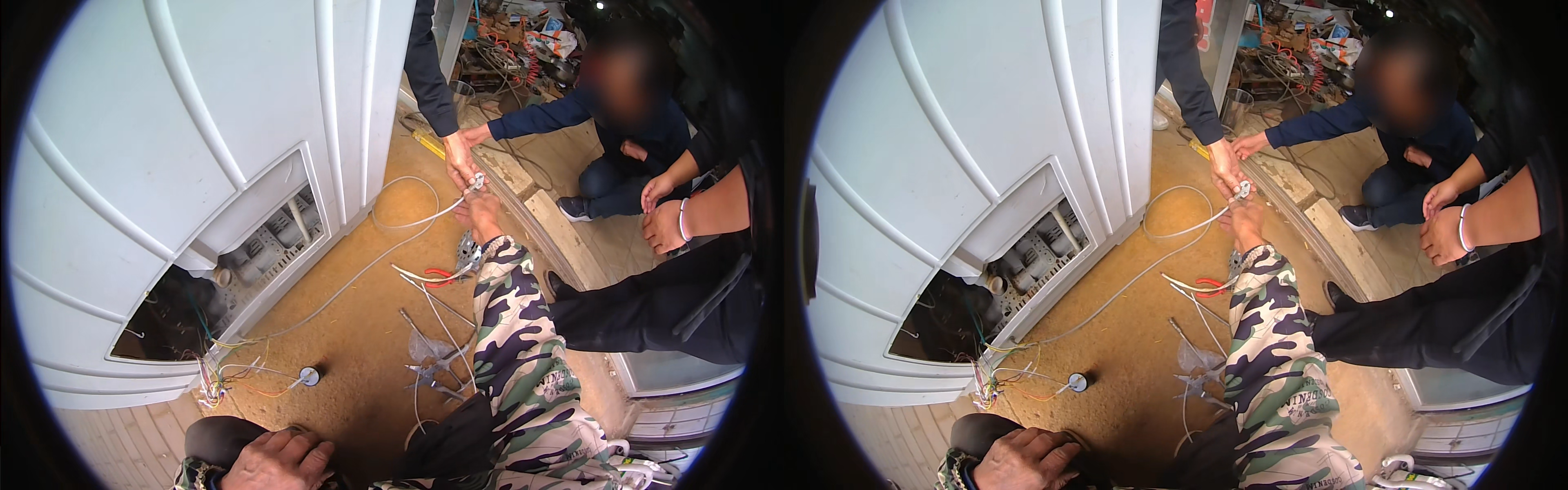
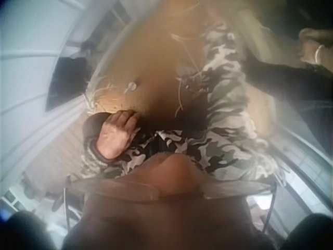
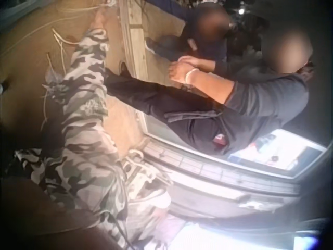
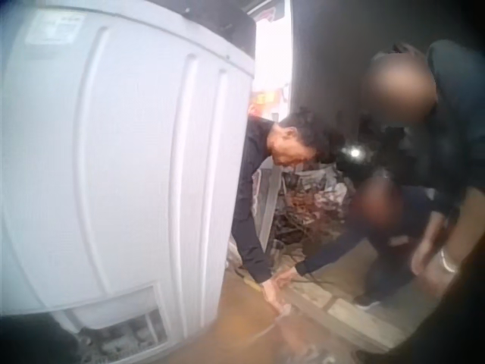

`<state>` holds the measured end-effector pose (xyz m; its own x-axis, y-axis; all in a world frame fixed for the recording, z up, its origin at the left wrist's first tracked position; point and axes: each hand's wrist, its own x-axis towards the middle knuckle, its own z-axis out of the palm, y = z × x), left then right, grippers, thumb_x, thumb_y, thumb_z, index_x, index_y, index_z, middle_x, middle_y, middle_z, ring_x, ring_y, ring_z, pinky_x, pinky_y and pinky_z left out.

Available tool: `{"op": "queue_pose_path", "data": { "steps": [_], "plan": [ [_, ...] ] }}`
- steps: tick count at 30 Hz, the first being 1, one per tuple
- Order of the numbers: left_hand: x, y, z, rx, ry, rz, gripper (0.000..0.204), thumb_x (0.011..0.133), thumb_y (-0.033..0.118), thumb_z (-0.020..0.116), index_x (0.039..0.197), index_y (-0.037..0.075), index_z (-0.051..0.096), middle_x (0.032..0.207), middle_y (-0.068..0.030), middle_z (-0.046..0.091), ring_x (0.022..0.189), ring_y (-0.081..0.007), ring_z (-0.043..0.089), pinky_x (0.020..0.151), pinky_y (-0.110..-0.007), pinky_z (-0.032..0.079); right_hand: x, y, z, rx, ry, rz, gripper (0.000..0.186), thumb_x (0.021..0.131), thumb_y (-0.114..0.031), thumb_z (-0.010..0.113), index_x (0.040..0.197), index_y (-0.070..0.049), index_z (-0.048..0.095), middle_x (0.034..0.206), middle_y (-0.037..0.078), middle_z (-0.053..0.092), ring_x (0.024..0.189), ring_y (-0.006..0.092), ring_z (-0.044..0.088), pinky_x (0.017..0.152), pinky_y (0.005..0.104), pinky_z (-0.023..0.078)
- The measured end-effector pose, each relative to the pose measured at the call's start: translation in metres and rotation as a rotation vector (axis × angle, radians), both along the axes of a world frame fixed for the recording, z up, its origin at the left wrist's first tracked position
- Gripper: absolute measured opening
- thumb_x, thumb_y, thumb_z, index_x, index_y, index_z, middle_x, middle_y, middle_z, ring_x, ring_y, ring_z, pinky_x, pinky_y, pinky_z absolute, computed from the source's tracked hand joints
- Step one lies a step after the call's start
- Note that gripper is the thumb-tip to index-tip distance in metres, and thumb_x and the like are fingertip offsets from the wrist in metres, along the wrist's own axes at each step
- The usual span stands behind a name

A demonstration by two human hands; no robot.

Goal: The person strips and twists wires inside a washing machine, then connects them to a small circular component. They use pliers and a soldering iron to prepare and join the wires. Finally, they reattach the control panel to the machine.

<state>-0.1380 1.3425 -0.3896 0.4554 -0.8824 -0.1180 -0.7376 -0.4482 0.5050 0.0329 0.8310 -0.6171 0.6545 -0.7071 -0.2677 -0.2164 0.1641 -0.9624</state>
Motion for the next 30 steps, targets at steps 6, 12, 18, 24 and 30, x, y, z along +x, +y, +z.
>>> {"op": "queue_pose_path", "data": {
  "steps": [6, 12, 18, 24, 30],
  "plan": [
    [0.001, -0.001, 0.000, -0.010, -0.005, 0.001, 0.040, 0.076, 0.013, 0.071, 0.113, 0.000, 0.062, 0.109, -0.0164, 0.063, 0.098, -0.0337, 0.062, 0.086, -0.041, 0.051, -0.003, -0.008, 0.007, -0.216, 0.168, 0.022, 0.023, 0.095, -0.017, 0.059, 0.091, 0.005, 0.064, 0.074, 0.013, 0.067, 0.060, 0.0206, 0.066, 0.051, 0.0317, 0.053],
    [0.004, -0.002, 0.003, -0.023, 0.020, 0.005, 0.039, 0.076, 0.013, 0.071, 0.112, 0.000, 0.062, 0.109, -0.0166, 0.063, 0.098, -0.0343, 0.062, 0.086, -0.042, 0.051, -0.008, 0.012, 0.019, -0.359, 0.341, 0.223, 0.022, 0.094, -0.015, 0.060, 0.093, 0.005, 0.066, 0.073, 0.011, 0.067, 0.059, 0.0183, 0.065, 0.051, 0.0307, 0.052],
    [0.001, 0.006, 0.002, -0.035, 0.009, -0.009, 0.039, 0.077, 0.013, 0.071, 0.112, 0.000, 0.062, 0.109, -0.0171, 0.063, 0.097, -0.0346, 0.062, 0.085, -0.042, 0.051, -0.016, 0.015, 0.034, -0.453, 0.368, 0.323, 0.022, 0.092, -0.015, 0.061, 0.094, 0.006, 0.066, 0.074, 0.011, 0.067, 0.059, 0.0170, 0.065, 0.051, 0.0309, 0.052],
    [-0.003, 0.013, 0.002, -0.063, -0.021, -0.029, 0.038, 0.076, 0.014, 0.071, 0.110, -0.001, 0.063, 0.107, -0.0171, 0.063, 0.096, -0.0347, 0.061, 0.084, -0.042, 0.051, -0.015, -0.067, -0.002, -1.164, 0.160, 0.347, 0.025, 0.081, -0.015, 0.066, 0.101, 0.001, 0.065, 0.087, 0.013, 0.068, 0.078, 0.0281, 0.068, 0.068, 0.0392, 0.054],
    [-0.021, 0.013, 0.012, -0.043, -0.074, -0.019, 0.037, 0.076, 0.013, 0.071, 0.110, -0.001, 0.063, 0.107, -0.0171, 0.063, 0.095, -0.0347, 0.061, 0.084, -0.042, 0.051, -0.011, -0.092, -0.019, -1.326, -0.032, 0.385, 0.030, 0.076, -0.018, 0.067, 0.103, -0.005, 0.065, 0.102, 0.017, 0.065, 0.095, 0.0362, 0.063, 0.081, 0.0439, 0.051]
  ]
}}
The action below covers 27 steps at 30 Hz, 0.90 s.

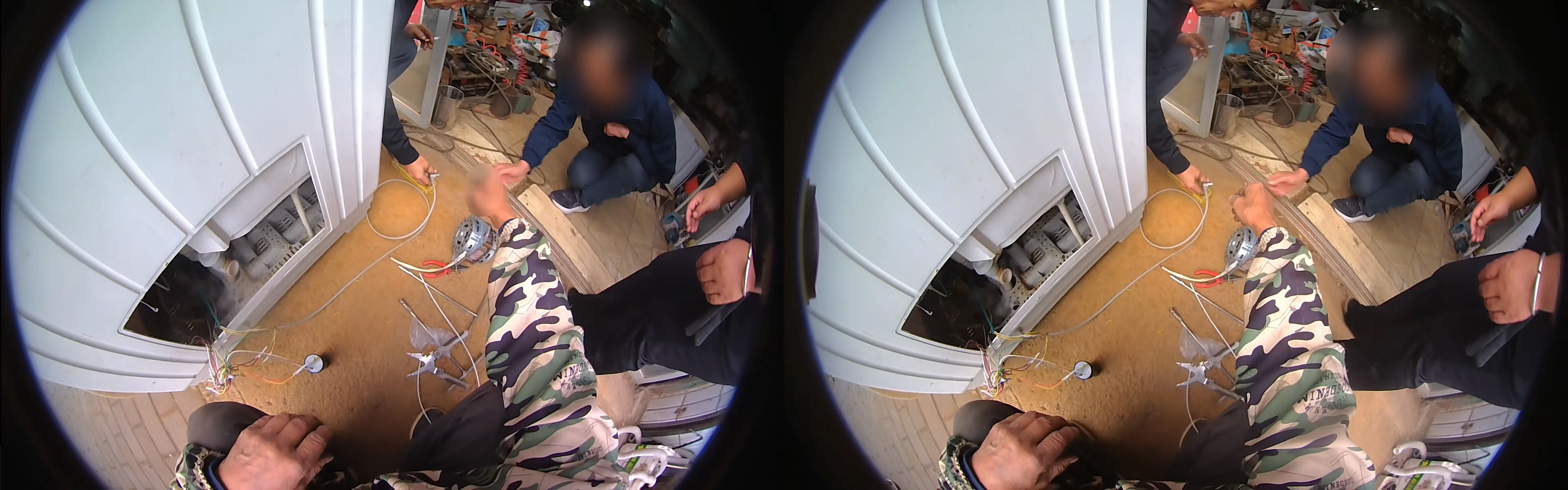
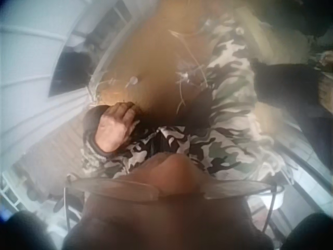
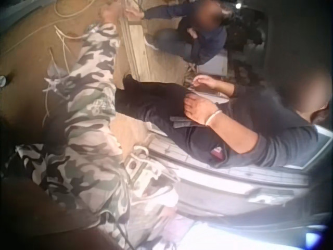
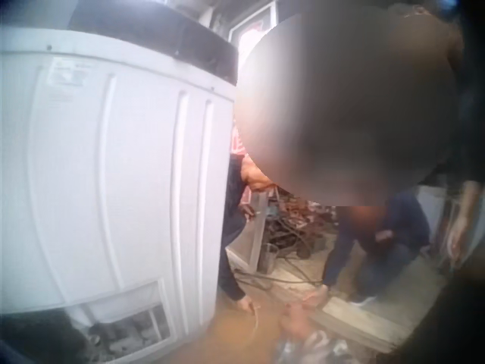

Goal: The person strips and twists wires inside a washing machine, then connects them to a small circular component. They use pliers and a soldering iron to prepare and join the wires. Finally, they reattach the control panel to the machine.

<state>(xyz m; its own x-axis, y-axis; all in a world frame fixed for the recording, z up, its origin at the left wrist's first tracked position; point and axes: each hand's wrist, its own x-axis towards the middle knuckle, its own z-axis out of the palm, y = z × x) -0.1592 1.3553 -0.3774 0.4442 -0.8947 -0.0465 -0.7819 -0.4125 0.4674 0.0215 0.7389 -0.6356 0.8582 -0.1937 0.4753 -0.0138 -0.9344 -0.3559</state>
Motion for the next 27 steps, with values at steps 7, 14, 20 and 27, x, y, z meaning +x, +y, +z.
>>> {"op": "queue_pose_path", "data": {
  "steps": [7, 14, 20, 27],
  "plan": [
    [-0.010, 0.001, 0.009, 0.007, -0.023, 0.007, 0.037, 0.077, 0.013, 0.071, 0.109, -0.001, 0.063, 0.108, -0.0169, 0.063, 0.096, -0.0348, 0.061, 0.084, -0.042, 0.051, -0.005, 0.010, 0.025, -0.111, -0.049, 0.045, 0.029, 0.077, -0.021, 0.066, 0.102, -0.006, 0.066, 0.100, 0.016, 0.065, 0.094, 0.0361, 0.062, 0.082, 0.0438, 0.051],
    [-0.013, 0.001, 0.005, 0.018, -0.025, 0.016, 0.037, 0.077, 0.014, 0.072, 0.110, -0.001, 0.063, 0.108, -0.0168, 0.063, 0.098, -0.0349, 0.062, 0.085, -0.042, 0.052, -0.035, 0.097, 0.109, 0.698, 0.382, -0.269, 0.017, 0.089, -0.013, 0.063, 0.088, 0.003, 0.066, 0.075, 0.010, 0.067, 0.061, 0.0186, 0.065, 0.053, 0.0337, 0.053],
    [-0.015, -0.002, 0.007, 0.022, -0.025, 0.011, 0.037, 0.077, 0.014, 0.072, 0.109, -0.001, 0.063, 0.108, -0.0169, 0.064, 0.098, -0.0351, 0.062, 0.085, -0.042, 0.052, -0.034, 0.078, 0.096, 0.376, 0.198, -0.097, 0.014, 0.084, -0.011, 0.064, 0.084, 0.002, 0.065, 0.072, 0.011, 0.065, 0.063, 0.0254, 0.065, 0.056, 0.0364, 0.053],
    [-0.016, -0.007, 0.003, 0.015, -0.021, 0.011, 0.034, 0.077, 0.013, 0.072, 0.107, -0.001, 0.063, 0.108, -0.0168, 0.064, 0.097, -0.0351, 0.062, 0.084, -0.042, 0.052, -0.029, 0.041, 0.062, -0.058, 0.066, 0.075, 0.013, 0.077, -0.011, 0.064, 0.083, 0.000, 0.065, 0.075, 0.015, 0.063, 0.070, 0.0349, 0.063, 0.063, 0.0403, 0.052]
  ]
}}
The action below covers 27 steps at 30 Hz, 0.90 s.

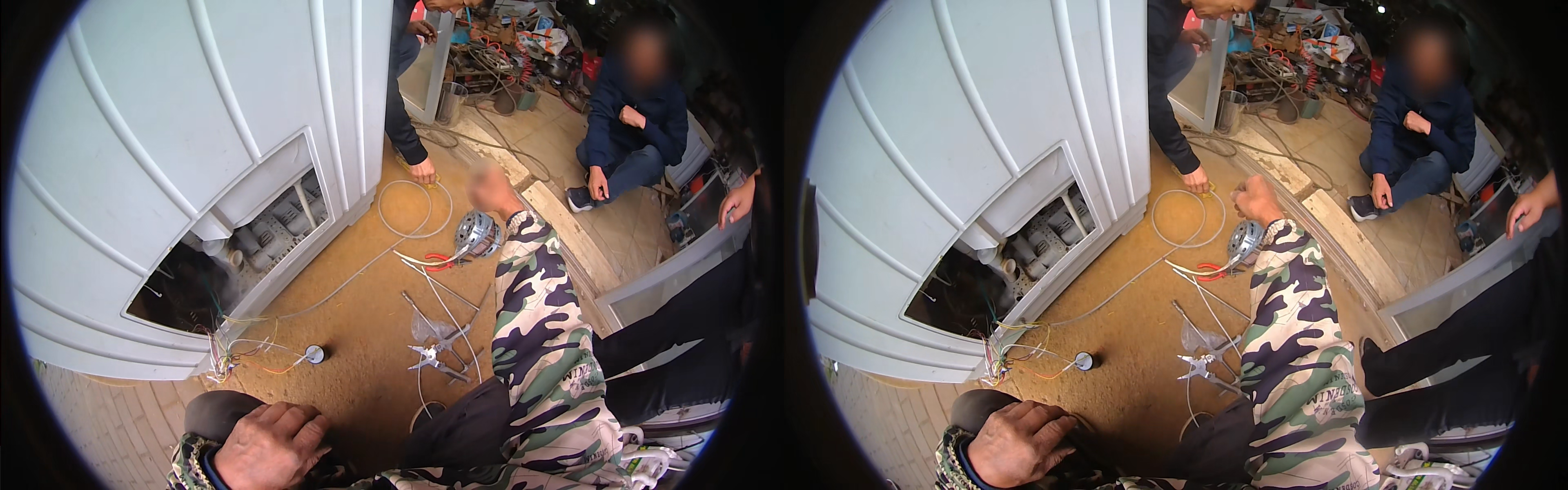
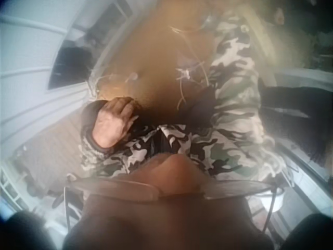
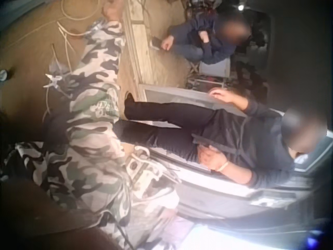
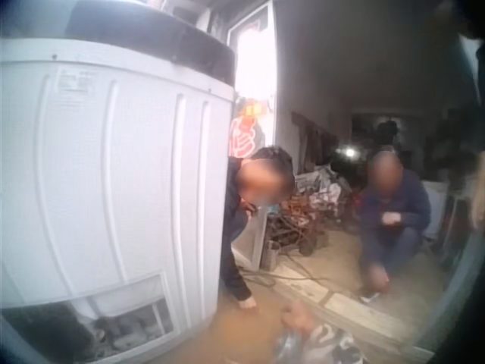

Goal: The person strips and twists wires inside a washing machine, then connects them to a small circular component. They use pliers and a soldering iron to prepare and join the wires. Finally, they reattach the control panel to the machine.

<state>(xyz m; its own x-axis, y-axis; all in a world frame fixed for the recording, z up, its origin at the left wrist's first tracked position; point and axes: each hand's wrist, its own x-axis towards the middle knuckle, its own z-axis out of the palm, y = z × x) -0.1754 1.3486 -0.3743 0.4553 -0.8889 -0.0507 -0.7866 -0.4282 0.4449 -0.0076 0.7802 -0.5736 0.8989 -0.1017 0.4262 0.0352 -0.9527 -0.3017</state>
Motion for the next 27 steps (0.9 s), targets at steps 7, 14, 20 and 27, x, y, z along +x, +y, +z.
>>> {"op": "queue_pose_path", "data": {
  "steps": [7, 14, 20, 27],
  "plan": [
    [-0.002, 0.002, 0.001, 0.003, 0.010, 0.009, 0.035, 0.077, 0.013, 0.072, 0.108, 0.000, 0.063, 0.108, -0.0166, 0.064, 0.097, -0.0351, 0.062, 0.085, -0.042, 0.051, -0.015, 0.058, 0.057, 0.622, 0.434, -0.279, 0.021, 0.089, -0.011, 0.062, 0.094, 0.009, 0.068, 0.072, 0.011, 0.067, 0.059, 0.0161, 0.065, 0.052, 0.0297, 0.053],
    [-0.001, 0.001, -0.001, 0.003, 0.002, 0.002, 0.037, 0.076, 0.013, 0.072, 0.109, 0.000, 0.062, 0.108, -0.0160, 0.063, 0.097, -0.0347, 0.062, 0.084, -0.042, 0.051, -0.020, 0.069, 0.065, 0.555, 0.456, -0.294, 0.022, 0.090, -0.012, 0.063, 0.095, 0.009, 0.068, 0.073, 0.011, 0.068, 0.061, 0.0182, 0.066, 0.055, 0.0318, 0.055],
    [-0.001, -0.001, 0.000, 0.003, 0.000, 0.001, 0.037, 0.076, 0.013, 0.072, 0.110, 0.001, 0.062, 0.107, -0.0156, 0.063, 0.096, -0.0344, 0.062, 0.083, -0.041, 0.052, -0.019, 0.063, 0.056, 0.550, 0.451, -0.279, 0.023, 0.090, -0.011, 0.063, 0.097, 0.010, 0.068, 0.074, 0.012, 0.068, 0.061, 0.0183, 0.067, 0.055, 0.0321, 0.055],
    [-0.002, -0.003, 0.001, -0.006, -0.005, 0.020, 0.036, 0.077, 0.013, 0.072, 0.109, 0.001, 0.062, 0.107, -0.0155, 0.063, 0.096, -0.0343, 0.062, 0.083, -0.042, 0.052, -0.014, 0.060, 0.048, 0.545, 0.455, -0.250, 0.023, 0.090, -0.010, 0.062, 0.100, 0.010, 0.068, 0.074, 0.012, 0.069, 0.061, 0.0175, 0.067, 0.054, 0.0308, 0.054]
  ]
}}
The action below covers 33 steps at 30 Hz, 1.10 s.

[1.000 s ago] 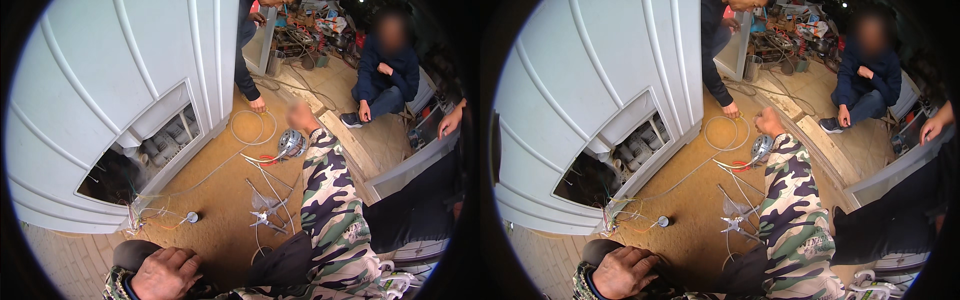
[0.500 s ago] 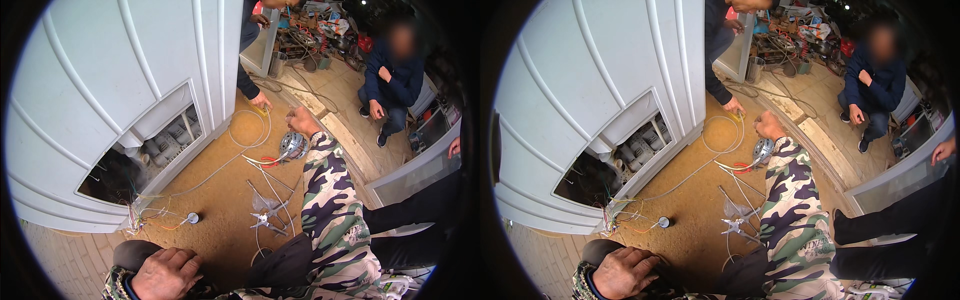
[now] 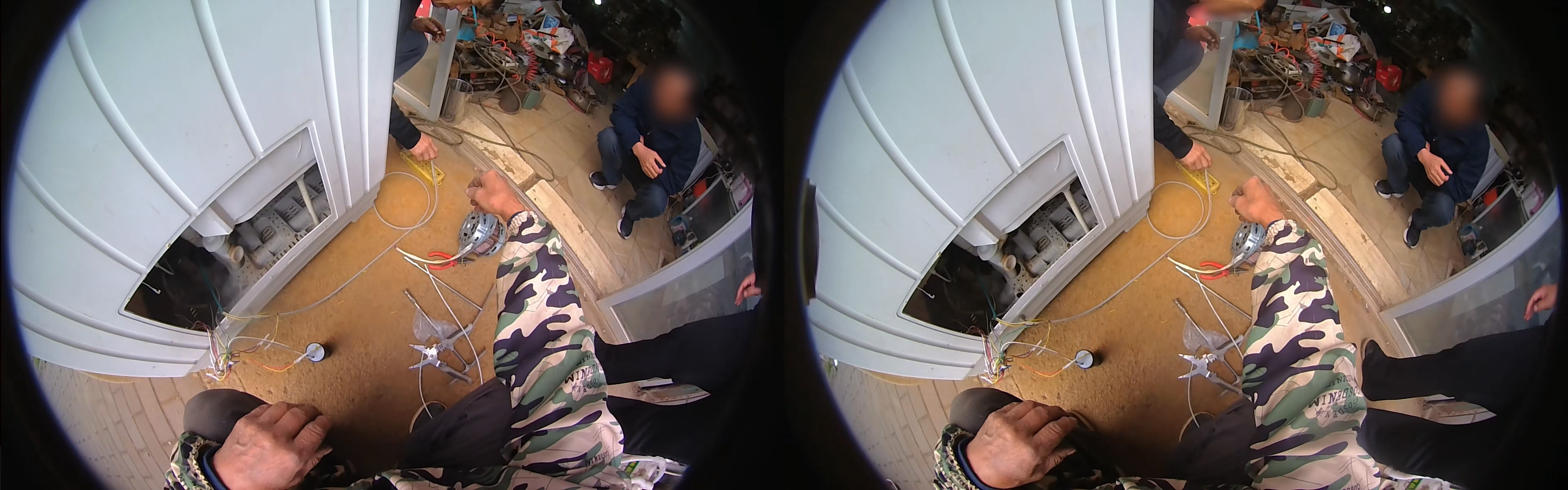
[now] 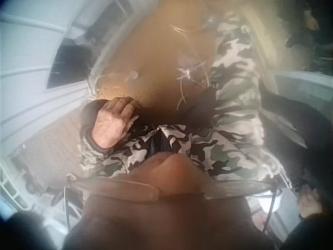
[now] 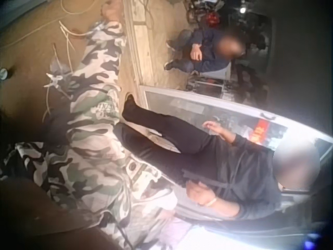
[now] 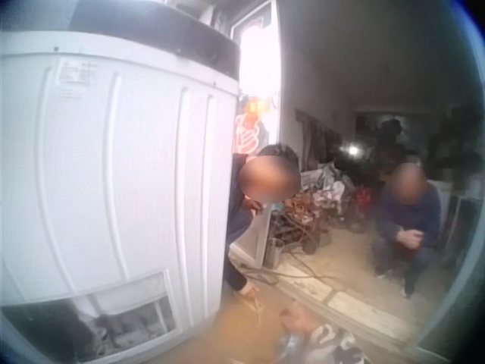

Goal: The person strips and twists wires inside a washing machine, then connects them to a small circular component. They use pliers and a soldering iron to prepare and join the wires. Finally, they reattach the control panel to the machine.

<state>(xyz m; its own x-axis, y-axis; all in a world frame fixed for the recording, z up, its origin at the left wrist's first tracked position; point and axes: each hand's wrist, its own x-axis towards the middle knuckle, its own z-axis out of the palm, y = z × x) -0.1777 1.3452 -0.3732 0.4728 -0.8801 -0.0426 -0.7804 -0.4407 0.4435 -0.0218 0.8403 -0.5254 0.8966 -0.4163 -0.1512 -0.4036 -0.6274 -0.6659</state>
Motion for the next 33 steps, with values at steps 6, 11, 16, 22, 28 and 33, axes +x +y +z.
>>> {"op": "queue_pose_path", "data": {
  "steps": [6, 11, 16, 22, 28, 33],
  "plan": [
    [0.000, 0.000, 0.000, 0.005, -0.004, 0.002, 0.037, 0.076, 0.013, 0.072, 0.110, 0.001, 0.062, 0.108, -0.0155, 0.063, 0.096, -0.0342, 0.061, 0.083, -0.042, 0.051, 0.002, 0.001, 0.000, -0.016, 0.013, 0.010, 0.023, 0.089, -0.010, 0.062, 0.101, 0.009, 0.068, 0.074, 0.011, 0.069, 0.061, 0.0173, 0.067, 0.053, 0.0302, 0.054],
    [0.000, -0.001, -0.002, 0.011, 0.006, -0.001, 0.038, 0.075, 0.012, 0.072, 0.111, 0.001, 0.062, 0.109, -0.0156, 0.063, 0.097, -0.0342, 0.061, 0.083, -0.042, 0.051, 0.003, -0.004, -0.008, 0.000, 0.012, 0.030, 0.021, 0.090, -0.009, 0.062, 0.099, 0.009, 0.068, 0.073, 0.011, 0.068, 0.060, 0.0172, 0.067, 0.052, 0.0300, 0.053],
    [0.000, 0.000, -0.003, 0.007, -0.004, -0.003, 0.039, 0.075, 0.012, 0.072, 0.111, 0.001, 0.062, 0.109, -0.0155, 0.062, 0.097, -0.0340, 0.061, 0.083, -0.041, 0.051, 0.005, -0.005, -0.012, -0.013, -0.001, 0.070, 0.021, 0.090, -0.009, 0.062, 0.100, 0.009, 0.068, 0.073, 0.012, 0.068, 0.059, 0.0174, 0.067, 0.051, 0.0299, 0.052],
    [0.000, 0.000, -0.004, 0.008, 0.002, -0.003, 0.040, 0.075, 0.012, 0.072, 0.111, 0.000, 0.062, 0.109, -0.0156, 0.062, 0.096, -0.0339, 0.061, 0.084, -0.041, 0.051, 0.005, -0.005, -0.013, 0.012, 0.015, 0.053, 0.021, 0.090, -0.009, 0.063, 0.100, 0.009, 0.068, 0.074, 0.012, 0.068, 0.059, 0.0180, 0.067, 0.051, 0.0302, 0.052],
    [-0.001, 0.000, -0.004, 0.006, -0.008, 0.005, 0.038, 0.075, 0.012, 0.072, 0.110, 0.000, 0.062, 0.108, -0.0159, 0.063, 0.096, -0.0338, 0.061, 0.084, -0.041, 0.051, 0.003, 0.001, -0.005, -0.013, 0.042, 0.031, 0.021, 0.091, -0.010, 0.062, 0.099, 0.008, 0.068, 0.075, 0.012, 0.068, 0.062, 0.0174, 0.067, 0.052, 0.0299, 0.052],
    [0.007, -0.001, -0.014, 0.062, -0.092, -0.108, 0.041, 0.076, 0.023, 0.077, 0.109, 0.003, 0.066, 0.102, -0.0114, 0.068, 0.085, -0.0269, 0.067, 0.075, -0.037, 0.056, 0.002, 0.000, -0.009, -0.005, 0.043, 0.026, 0.021, 0.091, -0.010, 0.062, 0.099, 0.008, 0.068, 0.074, 0.011, 0.068, 0.061, 0.0170, 0.066, 0.052, 0.0296, 0.052]
  ]
}}
